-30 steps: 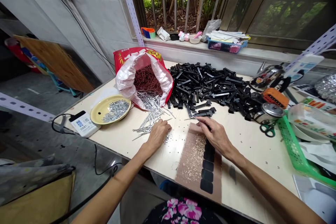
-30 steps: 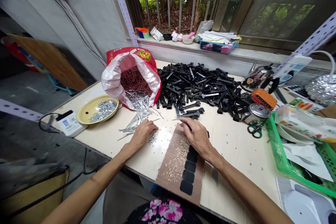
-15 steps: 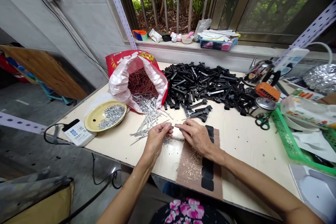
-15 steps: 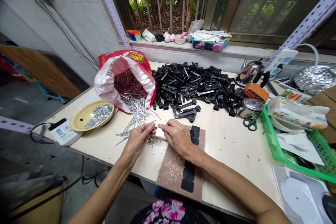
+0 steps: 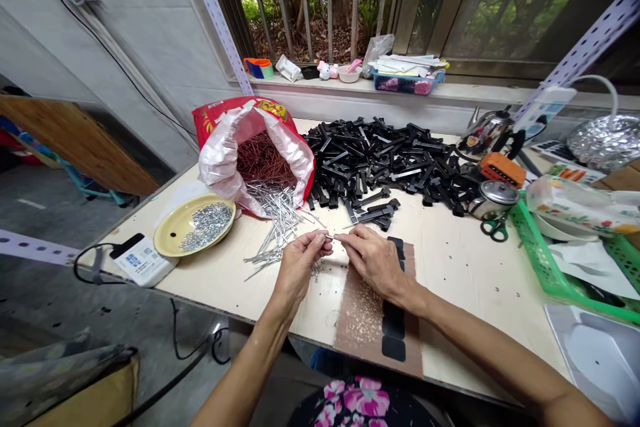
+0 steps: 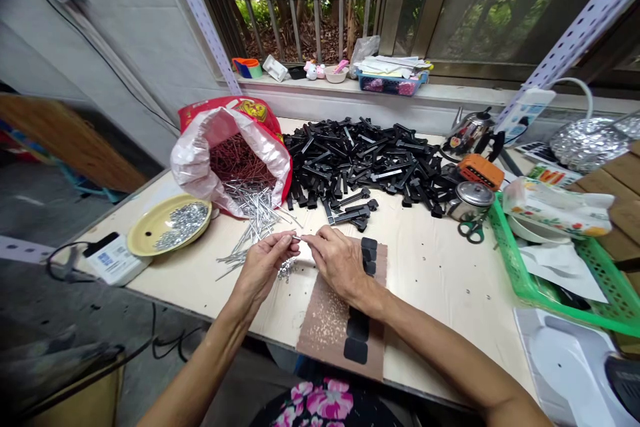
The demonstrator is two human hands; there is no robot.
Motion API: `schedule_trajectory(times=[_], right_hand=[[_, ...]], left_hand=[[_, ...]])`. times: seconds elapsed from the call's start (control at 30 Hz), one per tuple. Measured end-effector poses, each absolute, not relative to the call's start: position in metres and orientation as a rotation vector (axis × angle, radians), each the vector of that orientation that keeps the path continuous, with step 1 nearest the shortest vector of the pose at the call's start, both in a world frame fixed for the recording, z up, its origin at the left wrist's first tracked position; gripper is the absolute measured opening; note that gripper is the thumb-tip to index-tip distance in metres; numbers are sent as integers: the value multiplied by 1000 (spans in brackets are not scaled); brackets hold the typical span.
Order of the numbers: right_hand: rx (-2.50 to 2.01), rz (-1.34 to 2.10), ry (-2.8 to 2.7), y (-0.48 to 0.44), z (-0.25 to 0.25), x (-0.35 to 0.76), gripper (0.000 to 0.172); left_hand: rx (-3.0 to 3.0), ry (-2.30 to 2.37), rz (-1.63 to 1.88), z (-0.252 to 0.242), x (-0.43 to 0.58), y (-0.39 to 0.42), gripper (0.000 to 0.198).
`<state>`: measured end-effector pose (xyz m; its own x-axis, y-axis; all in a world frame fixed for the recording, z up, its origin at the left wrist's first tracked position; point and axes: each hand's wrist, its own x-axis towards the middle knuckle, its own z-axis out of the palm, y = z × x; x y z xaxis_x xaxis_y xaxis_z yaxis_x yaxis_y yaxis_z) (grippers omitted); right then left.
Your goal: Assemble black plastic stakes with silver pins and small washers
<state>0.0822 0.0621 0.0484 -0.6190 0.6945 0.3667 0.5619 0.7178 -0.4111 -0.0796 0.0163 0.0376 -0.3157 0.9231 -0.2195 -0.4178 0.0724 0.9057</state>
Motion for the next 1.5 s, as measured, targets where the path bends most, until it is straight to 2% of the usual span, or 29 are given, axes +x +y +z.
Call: schedule_trajectory(times=[0.2,0.4,0.57,0.73,1.1,1.17,1.27,1.37,1.5], right_hand=[[-1007,234,-2391,58,47,84,22],[-1040,115,-2342,56,39,85,16],[-1042,-88,-2313,54,35,83,19],[-973,-174,-2357,56,32,86,16],[-996,168,-2378,60,40,93,23],[-1016,240,-2384,60,41,93,20],[-987,197,-2424,59,41,95,19],[-961,108,-2455,61,39,96,26],[-961,261,-2416,61,36,98,21]], left_hand=[[604,1259,1502,36,-80,19,29],[547,1193,1423,31,-79,23,40],[557,1219,1448,26,-78,25,34],[613,1218,1423,24,-79,24,30],[758,1281,1376,27,-79,23,26],[752,1283,1367,27,-78,23,27],[743,1278,1349,28,-78,23,28],[756,1288,1339,29,-77,22,29],[755,1289,1338,30,-76,22,29]])
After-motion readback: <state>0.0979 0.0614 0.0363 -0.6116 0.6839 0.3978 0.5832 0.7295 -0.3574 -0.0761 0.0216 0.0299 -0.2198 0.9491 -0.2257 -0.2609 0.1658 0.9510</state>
